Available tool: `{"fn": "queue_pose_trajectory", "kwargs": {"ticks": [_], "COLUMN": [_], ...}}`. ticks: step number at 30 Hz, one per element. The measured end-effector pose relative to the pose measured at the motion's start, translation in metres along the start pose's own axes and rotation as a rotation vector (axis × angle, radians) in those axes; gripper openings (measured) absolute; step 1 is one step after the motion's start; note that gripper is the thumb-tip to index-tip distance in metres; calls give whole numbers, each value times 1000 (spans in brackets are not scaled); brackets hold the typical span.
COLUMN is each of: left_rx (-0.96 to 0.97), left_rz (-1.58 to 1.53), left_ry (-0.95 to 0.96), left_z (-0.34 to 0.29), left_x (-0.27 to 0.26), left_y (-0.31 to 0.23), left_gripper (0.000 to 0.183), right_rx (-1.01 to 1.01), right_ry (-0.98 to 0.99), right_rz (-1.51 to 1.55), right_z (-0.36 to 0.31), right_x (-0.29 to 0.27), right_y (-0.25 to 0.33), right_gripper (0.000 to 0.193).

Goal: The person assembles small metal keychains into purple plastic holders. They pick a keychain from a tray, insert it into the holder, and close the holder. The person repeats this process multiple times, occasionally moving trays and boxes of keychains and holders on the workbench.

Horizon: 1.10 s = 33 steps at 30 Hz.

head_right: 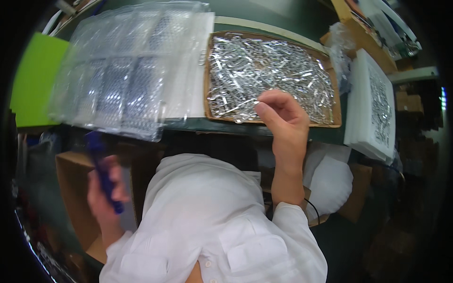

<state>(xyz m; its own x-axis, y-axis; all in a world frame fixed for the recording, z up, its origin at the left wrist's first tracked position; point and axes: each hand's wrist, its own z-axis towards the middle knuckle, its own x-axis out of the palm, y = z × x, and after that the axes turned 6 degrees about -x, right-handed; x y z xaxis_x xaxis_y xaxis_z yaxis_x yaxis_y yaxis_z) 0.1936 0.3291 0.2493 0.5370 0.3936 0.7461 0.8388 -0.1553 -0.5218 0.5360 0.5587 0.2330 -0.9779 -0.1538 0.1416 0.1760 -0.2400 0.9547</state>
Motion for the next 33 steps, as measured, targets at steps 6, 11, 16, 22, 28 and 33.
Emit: {"fn": "queue_pose_trajectory", "kwargs": {"ticks": [6,11,16,22,28,33], "left_rx": [-397,-419,-374,-378,-345,-320], "left_rz": [663,708,826,816,769,822], "left_ry": [311,406,447,398,360,383], "left_z": [87,98,100,105,108,112], "left_x": [69,81,82,82,82,78], "left_y": [41,61,73,74,74,77], "left_gripper": [57,45,52,53,55,58], "right_rx": [-160,-252,-247,-373,-481,-536], "right_ry": [160,222,224,215,225,325], "right_rz": [-89,-428,-624,-739,-753,-829], "right_z": [-26,-33,-44,-44,-44,-36], "right_x": [31,45,47,53,57,52], "right_y": [41,39,30,19,3,3], "right_gripper": [19,16,14,17,18,20]}}
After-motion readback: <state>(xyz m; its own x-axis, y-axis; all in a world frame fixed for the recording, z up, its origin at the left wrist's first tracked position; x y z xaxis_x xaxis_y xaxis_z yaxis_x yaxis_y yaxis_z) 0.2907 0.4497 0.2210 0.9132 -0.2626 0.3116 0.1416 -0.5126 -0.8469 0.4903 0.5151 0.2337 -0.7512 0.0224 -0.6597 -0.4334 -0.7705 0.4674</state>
